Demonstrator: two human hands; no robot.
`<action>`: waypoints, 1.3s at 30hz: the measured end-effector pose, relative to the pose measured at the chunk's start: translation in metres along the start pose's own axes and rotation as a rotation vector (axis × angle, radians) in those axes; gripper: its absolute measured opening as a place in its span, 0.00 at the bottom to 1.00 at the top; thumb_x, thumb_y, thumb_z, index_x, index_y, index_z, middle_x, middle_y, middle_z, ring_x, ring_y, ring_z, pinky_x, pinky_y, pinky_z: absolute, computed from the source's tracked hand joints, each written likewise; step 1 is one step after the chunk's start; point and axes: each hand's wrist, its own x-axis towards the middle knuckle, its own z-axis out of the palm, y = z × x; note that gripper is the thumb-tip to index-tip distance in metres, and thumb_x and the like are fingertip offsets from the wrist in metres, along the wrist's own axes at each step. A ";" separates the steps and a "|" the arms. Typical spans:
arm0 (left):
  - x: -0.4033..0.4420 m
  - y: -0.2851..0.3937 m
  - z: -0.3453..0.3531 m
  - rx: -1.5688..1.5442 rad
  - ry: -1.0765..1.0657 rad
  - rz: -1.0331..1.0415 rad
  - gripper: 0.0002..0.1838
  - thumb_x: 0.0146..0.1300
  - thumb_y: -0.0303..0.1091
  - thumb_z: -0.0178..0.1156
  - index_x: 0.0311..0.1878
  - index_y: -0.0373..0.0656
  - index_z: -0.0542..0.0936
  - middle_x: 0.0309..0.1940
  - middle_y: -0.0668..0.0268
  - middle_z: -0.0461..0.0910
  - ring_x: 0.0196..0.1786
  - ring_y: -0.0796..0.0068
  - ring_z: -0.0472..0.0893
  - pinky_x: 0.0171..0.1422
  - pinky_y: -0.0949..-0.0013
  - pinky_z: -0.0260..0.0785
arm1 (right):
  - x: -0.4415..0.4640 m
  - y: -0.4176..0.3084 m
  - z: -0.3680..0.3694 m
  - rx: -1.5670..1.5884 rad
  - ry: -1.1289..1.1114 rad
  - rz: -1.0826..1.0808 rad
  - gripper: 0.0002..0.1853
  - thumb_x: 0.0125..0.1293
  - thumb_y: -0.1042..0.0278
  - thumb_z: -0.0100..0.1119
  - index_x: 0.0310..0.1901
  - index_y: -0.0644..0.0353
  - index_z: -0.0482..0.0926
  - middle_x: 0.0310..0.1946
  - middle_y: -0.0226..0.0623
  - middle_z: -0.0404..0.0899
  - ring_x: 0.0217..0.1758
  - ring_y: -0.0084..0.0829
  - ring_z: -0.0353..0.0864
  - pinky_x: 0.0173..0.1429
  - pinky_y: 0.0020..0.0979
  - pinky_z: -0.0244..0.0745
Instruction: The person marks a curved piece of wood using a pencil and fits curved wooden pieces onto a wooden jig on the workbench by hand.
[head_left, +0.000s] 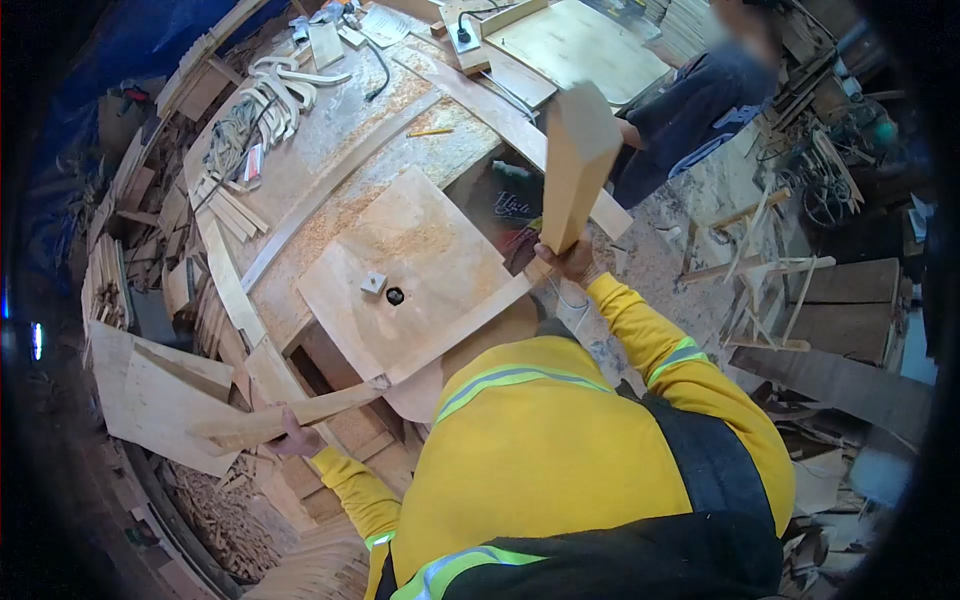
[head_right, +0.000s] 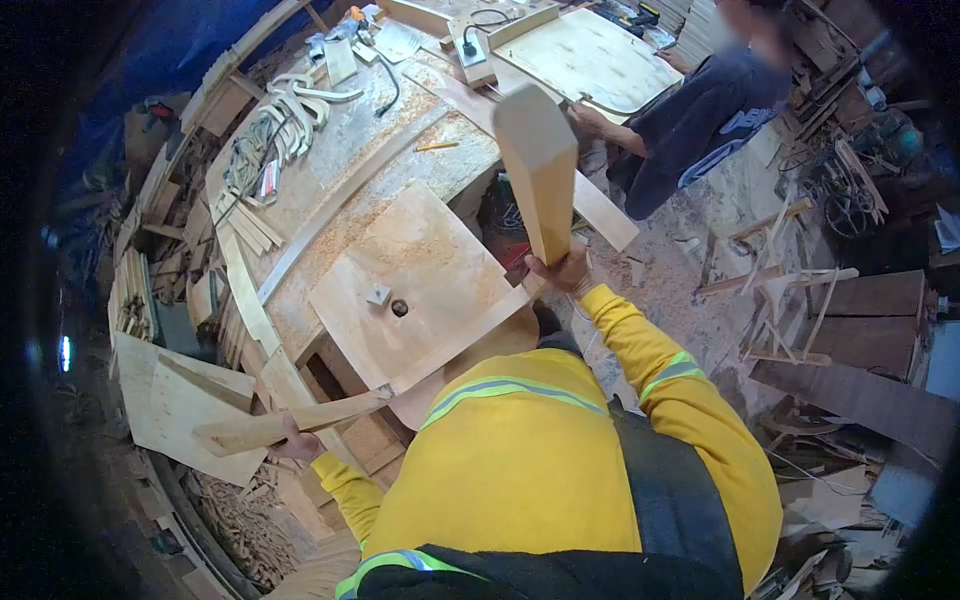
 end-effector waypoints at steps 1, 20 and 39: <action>-0.003 -0.001 -0.001 -0.012 -0.002 0.026 0.26 0.45 0.26 0.66 0.51 0.32 0.71 0.39 0.57 0.76 0.40 0.64 0.77 0.47 0.60 0.74 | -0.006 0.009 0.005 0.020 0.037 -0.010 0.21 0.51 0.60 0.74 0.43 0.62 0.79 0.33 0.37 0.82 0.35 0.31 0.83 0.42 0.33 0.78; -0.018 0.035 0.027 0.018 0.016 0.138 0.26 0.44 0.31 0.61 0.49 0.33 0.72 0.33 0.59 0.74 0.36 0.65 0.74 0.43 0.63 0.70 | -0.037 0.006 -0.004 0.183 0.040 0.127 0.25 0.55 0.66 0.69 0.53 0.65 0.74 0.54 0.42 0.75 0.60 0.34 0.74 0.64 0.35 0.69; -0.014 0.018 0.012 0.020 -0.062 0.142 0.24 0.47 0.30 0.66 0.49 0.35 0.73 0.38 0.58 0.75 0.40 0.64 0.77 0.44 0.61 0.75 | -0.034 0.008 -0.004 0.178 0.052 0.147 0.21 0.53 0.66 0.70 0.48 0.66 0.78 0.50 0.42 0.77 0.58 0.35 0.74 0.62 0.37 0.72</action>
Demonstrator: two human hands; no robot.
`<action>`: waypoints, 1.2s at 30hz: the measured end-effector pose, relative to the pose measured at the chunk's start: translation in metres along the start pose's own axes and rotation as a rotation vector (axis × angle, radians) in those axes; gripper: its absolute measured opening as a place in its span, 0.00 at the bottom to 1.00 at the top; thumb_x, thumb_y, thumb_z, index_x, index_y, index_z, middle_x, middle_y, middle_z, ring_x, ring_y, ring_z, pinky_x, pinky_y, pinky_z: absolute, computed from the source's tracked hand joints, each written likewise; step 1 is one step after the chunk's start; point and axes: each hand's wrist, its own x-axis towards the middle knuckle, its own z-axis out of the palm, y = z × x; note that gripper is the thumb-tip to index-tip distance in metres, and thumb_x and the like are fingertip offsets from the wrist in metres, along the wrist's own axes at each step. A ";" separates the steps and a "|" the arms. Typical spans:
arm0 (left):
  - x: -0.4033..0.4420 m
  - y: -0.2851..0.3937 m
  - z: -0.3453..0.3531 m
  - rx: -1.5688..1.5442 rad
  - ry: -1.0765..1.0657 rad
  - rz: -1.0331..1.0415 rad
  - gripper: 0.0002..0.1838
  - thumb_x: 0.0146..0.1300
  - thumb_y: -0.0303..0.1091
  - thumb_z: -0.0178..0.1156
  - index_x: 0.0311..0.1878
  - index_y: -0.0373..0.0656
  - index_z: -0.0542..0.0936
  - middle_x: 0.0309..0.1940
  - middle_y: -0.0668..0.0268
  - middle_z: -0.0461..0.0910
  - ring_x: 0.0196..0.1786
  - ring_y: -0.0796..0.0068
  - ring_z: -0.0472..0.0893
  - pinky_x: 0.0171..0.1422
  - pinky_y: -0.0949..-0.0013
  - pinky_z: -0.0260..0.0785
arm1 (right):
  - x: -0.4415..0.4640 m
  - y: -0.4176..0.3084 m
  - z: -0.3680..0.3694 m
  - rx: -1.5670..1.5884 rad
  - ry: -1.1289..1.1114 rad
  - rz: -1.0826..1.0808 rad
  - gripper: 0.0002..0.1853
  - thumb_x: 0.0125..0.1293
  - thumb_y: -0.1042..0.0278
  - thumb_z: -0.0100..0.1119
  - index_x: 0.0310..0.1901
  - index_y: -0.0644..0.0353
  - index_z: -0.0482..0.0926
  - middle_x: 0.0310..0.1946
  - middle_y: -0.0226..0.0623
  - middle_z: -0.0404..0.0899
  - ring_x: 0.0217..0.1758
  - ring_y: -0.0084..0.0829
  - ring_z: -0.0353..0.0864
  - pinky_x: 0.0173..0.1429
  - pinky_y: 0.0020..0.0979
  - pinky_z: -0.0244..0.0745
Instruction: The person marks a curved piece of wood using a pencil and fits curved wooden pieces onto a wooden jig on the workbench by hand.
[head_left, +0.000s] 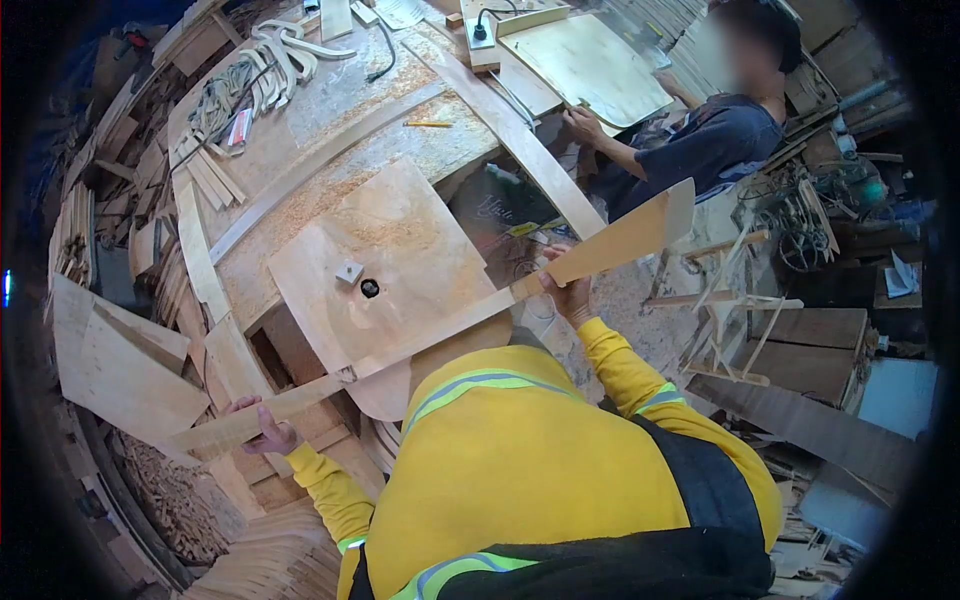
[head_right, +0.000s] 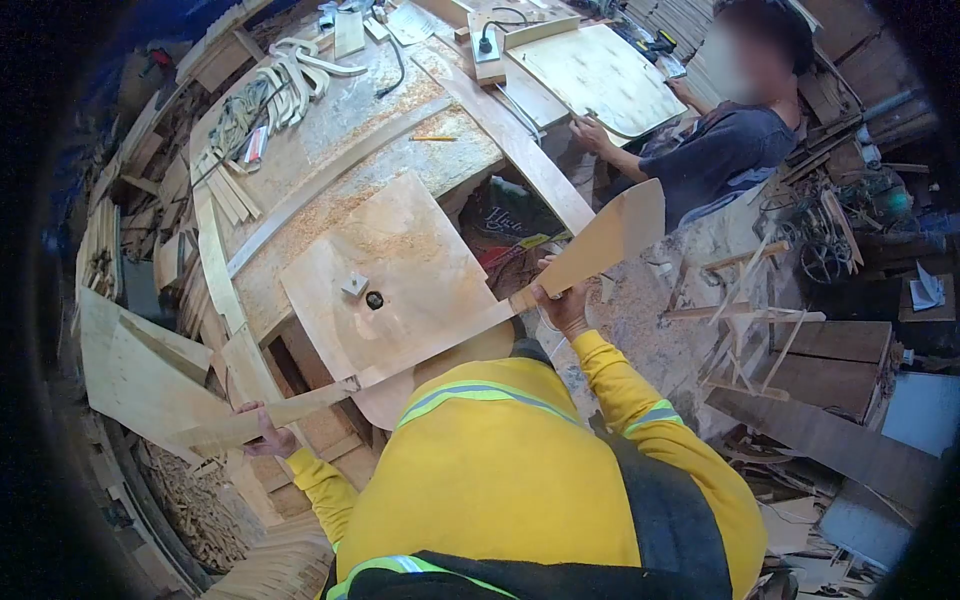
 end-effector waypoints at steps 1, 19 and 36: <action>0.000 0.004 0.003 0.006 0.010 -0.012 0.24 0.48 0.31 0.66 0.49 0.35 0.73 0.38 0.58 0.76 0.40 0.64 0.77 0.44 0.61 0.75 | 0.000 -0.001 0.000 -0.012 0.002 0.017 0.21 0.53 0.66 0.70 0.47 0.66 0.78 0.50 0.42 0.77 0.58 0.35 0.75 0.61 0.37 0.73; 0.001 0.003 0.009 0.031 0.035 -0.003 0.24 0.46 0.33 0.63 0.48 0.34 0.72 0.34 0.59 0.74 0.36 0.65 0.75 0.44 0.62 0.71 | 0.002 -0.001 0.002 -0.023 0.012 -0.011 0.21 0.53 0.65 0.70 0.48 0.65 0.80 0.50 0.42 0.76 0.56 0.35 0.75 0.59 0.37 0.73; 0.002 0.004 0.012 -0.008 0.048 -0.046 0.24 0.46 0.30 0.63 0.49 0.33 0.72 0.37 0.58 0.75 0.38 0.65 0.76 0.46 0.62 0.71 | 0.001 0.009 -0.001 -0.104 -0.004 -0.024 0.20 0.54 0.64 0.69 0.47 0.64 0.80 0.49 0.41 0.78 0.56 0.34 0.75 0.58 0.36 0.74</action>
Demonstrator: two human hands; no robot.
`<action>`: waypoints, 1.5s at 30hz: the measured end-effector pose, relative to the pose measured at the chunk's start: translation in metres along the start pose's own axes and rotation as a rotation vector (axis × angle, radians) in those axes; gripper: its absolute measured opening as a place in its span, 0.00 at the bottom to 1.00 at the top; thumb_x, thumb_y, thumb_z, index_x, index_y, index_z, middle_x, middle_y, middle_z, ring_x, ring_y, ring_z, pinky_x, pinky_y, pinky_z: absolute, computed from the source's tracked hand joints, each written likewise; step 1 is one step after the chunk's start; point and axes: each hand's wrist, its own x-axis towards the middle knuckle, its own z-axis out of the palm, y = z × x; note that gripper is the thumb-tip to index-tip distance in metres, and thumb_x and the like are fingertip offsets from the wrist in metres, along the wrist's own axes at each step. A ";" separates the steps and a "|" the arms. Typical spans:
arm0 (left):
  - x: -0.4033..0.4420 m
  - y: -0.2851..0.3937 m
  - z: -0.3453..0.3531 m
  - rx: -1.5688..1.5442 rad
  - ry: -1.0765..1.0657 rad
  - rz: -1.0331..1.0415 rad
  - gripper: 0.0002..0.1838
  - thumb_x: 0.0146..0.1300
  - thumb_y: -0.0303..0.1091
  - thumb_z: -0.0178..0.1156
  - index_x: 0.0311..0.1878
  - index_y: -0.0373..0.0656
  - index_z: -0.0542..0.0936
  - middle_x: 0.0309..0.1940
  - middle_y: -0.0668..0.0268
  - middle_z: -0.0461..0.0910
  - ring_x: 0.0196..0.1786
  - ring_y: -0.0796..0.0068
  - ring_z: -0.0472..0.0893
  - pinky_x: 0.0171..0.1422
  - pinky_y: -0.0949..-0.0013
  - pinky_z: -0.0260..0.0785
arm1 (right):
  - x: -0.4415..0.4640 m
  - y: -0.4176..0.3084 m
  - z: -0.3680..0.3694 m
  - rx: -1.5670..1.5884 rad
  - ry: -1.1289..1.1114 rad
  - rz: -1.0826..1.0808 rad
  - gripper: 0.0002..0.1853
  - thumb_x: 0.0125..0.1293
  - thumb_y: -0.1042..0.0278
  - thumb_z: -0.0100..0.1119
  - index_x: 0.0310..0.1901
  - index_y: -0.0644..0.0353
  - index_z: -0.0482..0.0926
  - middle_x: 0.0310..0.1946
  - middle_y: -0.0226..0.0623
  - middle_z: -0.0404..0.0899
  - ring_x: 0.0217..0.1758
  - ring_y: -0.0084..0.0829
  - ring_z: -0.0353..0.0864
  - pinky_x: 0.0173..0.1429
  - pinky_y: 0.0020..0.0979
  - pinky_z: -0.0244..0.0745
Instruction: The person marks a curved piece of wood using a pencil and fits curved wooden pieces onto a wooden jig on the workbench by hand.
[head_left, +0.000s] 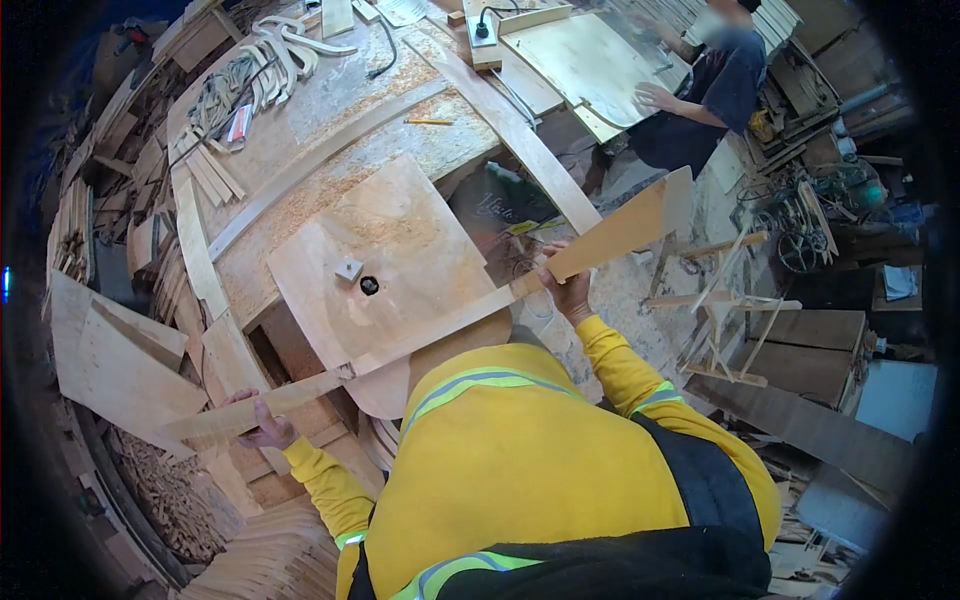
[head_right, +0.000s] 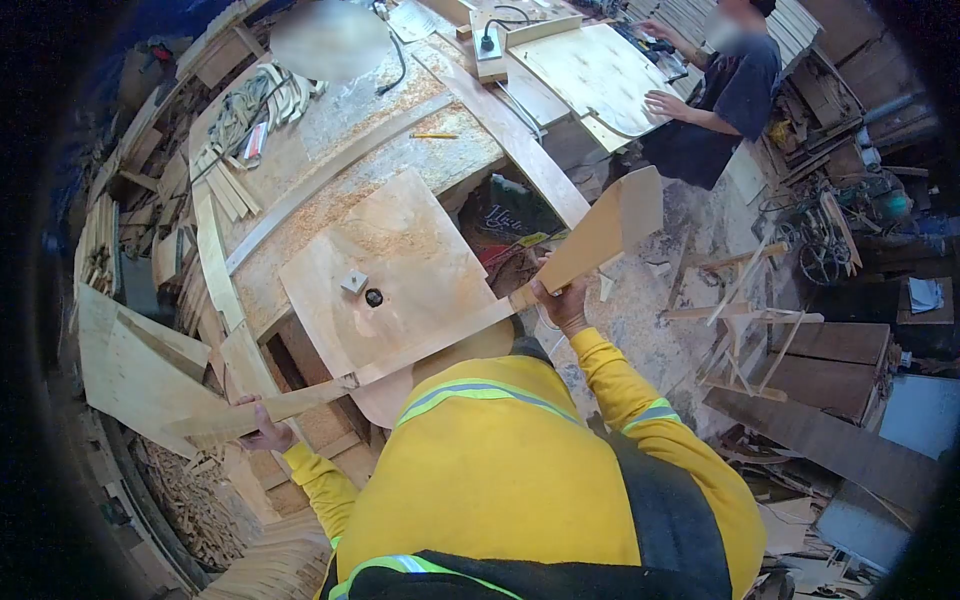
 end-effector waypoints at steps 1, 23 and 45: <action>0.000 0.000 0.000 -0.007 -0.008 -0.009 0.24 0.47 0.30 0.63 0.49 0.33 0.72 0.37 0.58 0.75 0.38 0.65 0.76 0.47 0.62 0.71 | 0.001 0.000 0.000 -0.025 0.002 -0.021 0.20 0.54 0.64 0.69 0.46 0.64 0.80 0.48 0.40 0.78 0.56 0.34 0.75 0.58 0.36 0.74; -0.003 -0.016 -0.011 -0.073 0.009 -0.076 0.29 0.48 0.24 0.63 0.56 0.32 0.70 0.41 0.57 0.77 0.43 0.63 0.78 0.51 0.60 0.73 | -0.003 0.041 0.005 0.424 0.048 0.280 0.18 0.64 0.58 0.55 0.51 0.58 0.76 0.49 0.36 0.77 0.50 0.29 0.77 0.50 0.34 0.76; 0.114 -0.010 0.078 0.431 -0.316 -0.105 0.33 0.50 0.40 0.74 0.54 0.29 0.73 0.47 0.53 0.80 0.47 0.64 0.80 0.54 0.65 0.71 | 0.139 0.016 0.021 -0.292 -0.194 0.104 0.27 0.52 0.46 0.72 0.40 0.67 0.83 0.30 0.33 0.83 0.31 0.26 0.81 0.37 0.29 0.75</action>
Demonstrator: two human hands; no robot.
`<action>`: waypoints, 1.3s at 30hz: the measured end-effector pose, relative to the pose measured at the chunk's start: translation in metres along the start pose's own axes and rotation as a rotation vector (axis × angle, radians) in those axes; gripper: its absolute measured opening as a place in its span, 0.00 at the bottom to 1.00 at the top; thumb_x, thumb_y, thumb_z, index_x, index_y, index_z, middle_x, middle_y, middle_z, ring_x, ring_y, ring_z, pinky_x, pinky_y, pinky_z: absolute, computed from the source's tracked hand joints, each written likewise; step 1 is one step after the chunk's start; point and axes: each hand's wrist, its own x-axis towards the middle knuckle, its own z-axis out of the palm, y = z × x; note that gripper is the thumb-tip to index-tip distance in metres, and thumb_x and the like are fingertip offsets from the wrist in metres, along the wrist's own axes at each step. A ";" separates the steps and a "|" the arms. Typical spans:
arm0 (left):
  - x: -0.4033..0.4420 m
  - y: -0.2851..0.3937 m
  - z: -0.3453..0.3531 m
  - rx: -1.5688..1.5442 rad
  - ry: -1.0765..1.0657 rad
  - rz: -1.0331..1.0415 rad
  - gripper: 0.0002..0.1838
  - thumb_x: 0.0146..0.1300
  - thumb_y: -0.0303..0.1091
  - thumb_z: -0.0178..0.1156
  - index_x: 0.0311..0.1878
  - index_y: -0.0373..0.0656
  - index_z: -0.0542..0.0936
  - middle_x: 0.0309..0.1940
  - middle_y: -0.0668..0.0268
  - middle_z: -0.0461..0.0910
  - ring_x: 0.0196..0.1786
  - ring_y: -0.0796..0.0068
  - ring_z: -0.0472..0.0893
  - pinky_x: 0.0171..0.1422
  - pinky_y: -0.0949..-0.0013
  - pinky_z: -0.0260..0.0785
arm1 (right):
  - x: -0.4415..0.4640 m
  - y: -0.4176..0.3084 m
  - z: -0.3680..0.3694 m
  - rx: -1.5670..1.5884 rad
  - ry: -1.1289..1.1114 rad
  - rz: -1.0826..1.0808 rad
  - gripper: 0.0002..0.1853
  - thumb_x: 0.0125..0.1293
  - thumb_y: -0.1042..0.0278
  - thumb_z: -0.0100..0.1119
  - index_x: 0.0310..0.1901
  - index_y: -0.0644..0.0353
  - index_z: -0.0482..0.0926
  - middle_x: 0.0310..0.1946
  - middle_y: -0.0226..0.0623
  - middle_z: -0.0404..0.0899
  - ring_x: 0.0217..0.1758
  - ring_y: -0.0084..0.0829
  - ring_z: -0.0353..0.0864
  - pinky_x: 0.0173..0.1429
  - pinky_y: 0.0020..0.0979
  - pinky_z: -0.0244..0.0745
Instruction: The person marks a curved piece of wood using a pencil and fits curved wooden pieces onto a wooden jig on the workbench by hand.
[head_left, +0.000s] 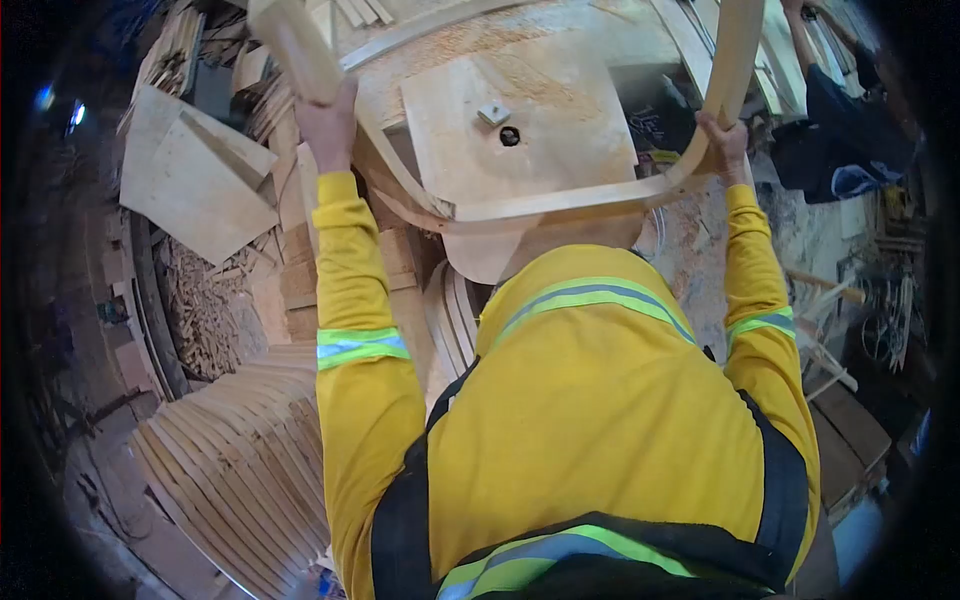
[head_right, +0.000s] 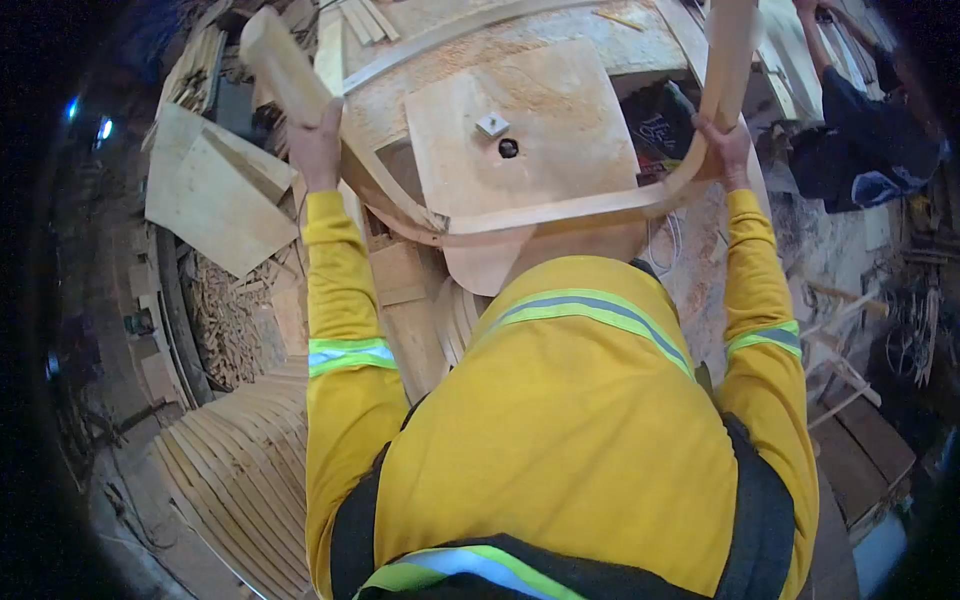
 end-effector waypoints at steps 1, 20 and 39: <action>0.016 0.006 -0.005 0.034 -0.059 -0.060 0.33 0.51 0.44 0.74 0.52 0.29 0.75 0.46 0.54 0.80 0.46 0.65 0.81 0.51 0.66 0.73 | 0.014 -0.014 -0.003 -0.050 -0.009 -0.024 0.29 0.52 0.44 0.71 0.40 0.67 0.83 0.29 0.32 0.82 0.30 0.26 0.81 0.36 0.29 0.75; 0.048 0.115 -0.064 -0.812 -0.361 -0.137 0.21 0.58 0.41 0.66 0.47 0.34 0.80 0.40 0.62 0.81 0.39 0.74 0.81 0.45 0.72 0.75 | 0.047 -0.060 -0.038 0.303 -0.465 0.442 0.22 0.63 0.49 0.60 0.49 0.59 0.79 0.36 0.29 0.76 0.37 0.26 0.74 0.43 0.31 0.71; 0.100 0.127 0.063 -0.974 -0.649 -0.361 0.07 0.54 0.24 0.65 0.36 0.36 0.79 0.27 0.61 0.83 0.26 0.71 0.84 0.33 0.69 0.80 | -0.080 -0.009 0.013 0.524 -0.681 0.811 0.19 0.53 0.45 0.61 0.34 0.53 0.78 0.24 0.29 0.76 0.22 0.28 0.73 0.28 0.30 0.71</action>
